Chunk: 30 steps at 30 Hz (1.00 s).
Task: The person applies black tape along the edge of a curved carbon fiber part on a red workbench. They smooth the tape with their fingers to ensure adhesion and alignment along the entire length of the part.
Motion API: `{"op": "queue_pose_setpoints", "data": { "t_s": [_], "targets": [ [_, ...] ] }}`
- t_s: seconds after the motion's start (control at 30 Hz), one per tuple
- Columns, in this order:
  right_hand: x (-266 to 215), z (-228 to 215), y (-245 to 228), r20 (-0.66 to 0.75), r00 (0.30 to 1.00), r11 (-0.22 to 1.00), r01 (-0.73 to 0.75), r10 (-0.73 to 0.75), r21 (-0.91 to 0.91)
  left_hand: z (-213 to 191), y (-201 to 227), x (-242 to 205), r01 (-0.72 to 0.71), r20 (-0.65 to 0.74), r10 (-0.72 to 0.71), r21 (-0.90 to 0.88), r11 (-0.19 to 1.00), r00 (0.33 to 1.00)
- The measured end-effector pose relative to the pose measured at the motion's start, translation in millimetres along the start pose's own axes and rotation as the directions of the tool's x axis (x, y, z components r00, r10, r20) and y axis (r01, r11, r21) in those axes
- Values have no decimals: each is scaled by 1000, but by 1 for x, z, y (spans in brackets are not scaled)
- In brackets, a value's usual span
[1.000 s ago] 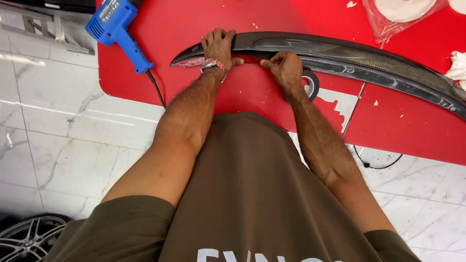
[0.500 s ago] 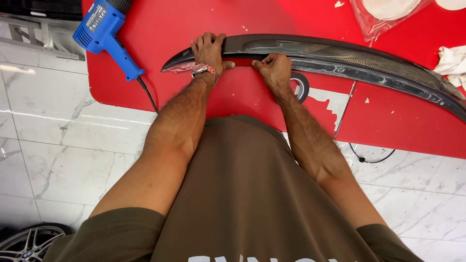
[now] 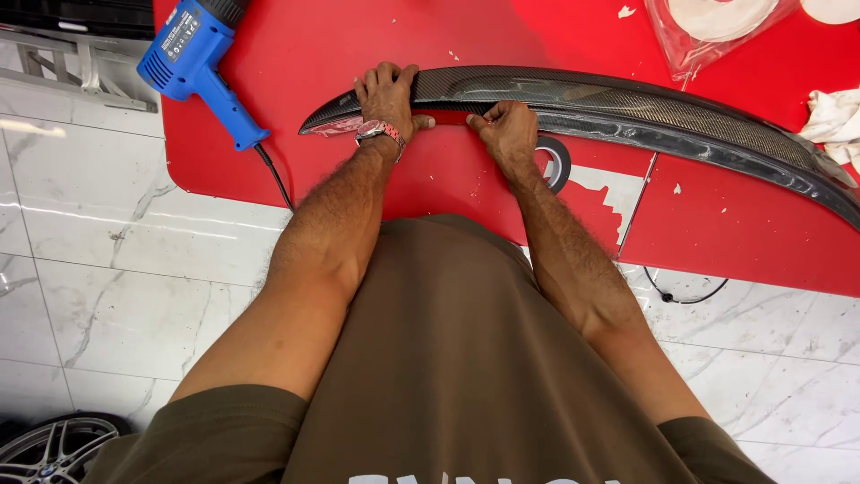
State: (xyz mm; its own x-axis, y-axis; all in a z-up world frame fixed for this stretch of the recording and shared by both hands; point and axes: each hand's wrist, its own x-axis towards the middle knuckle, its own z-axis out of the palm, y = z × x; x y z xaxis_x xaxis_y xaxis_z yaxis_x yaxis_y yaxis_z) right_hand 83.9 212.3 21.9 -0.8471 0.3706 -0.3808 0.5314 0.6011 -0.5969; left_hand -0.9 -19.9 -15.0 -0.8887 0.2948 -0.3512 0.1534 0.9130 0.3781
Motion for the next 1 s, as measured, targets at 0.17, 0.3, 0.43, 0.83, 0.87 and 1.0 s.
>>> {"op": "queue_pose_setpoints", "data": {
  "t_s": [0.17, 0.3, 0.43, 0.83, 0.87, 1.0],
  "targets": [
    [1, 2, 3, -9, 1000, 1000, 8, -8, -9, 2, -1, -1, -8, -4, 8, -2, 1000, 1000],
    [-4, -3, -5, 6, 1000, 1000, -2, 2, 17, 1, -1, 0, 7, 18, -6, -2, 1000, 1000],
    [-1, 0, -4, 5, 999, 999, -49, 49, -5, -3, 0, 0, 12, 35, -12, -1, 1000, 999],
    [2, 3, -2, -17, 999, 999, -34, 34, 27, -26, 67, -15, 292, 38, -296, 95, 952, 954],
    [3, 3, -2, -5, 999, 999, -37, 37, 19, -23, 63, -13, 273, 35, -279, 119, 955, 960],
    [3, -2, -5, 23, 997, 998, -67, 67, -7, -17, 46, -8, 193, 57, -203, 141, 971, 977]
  ]
}}
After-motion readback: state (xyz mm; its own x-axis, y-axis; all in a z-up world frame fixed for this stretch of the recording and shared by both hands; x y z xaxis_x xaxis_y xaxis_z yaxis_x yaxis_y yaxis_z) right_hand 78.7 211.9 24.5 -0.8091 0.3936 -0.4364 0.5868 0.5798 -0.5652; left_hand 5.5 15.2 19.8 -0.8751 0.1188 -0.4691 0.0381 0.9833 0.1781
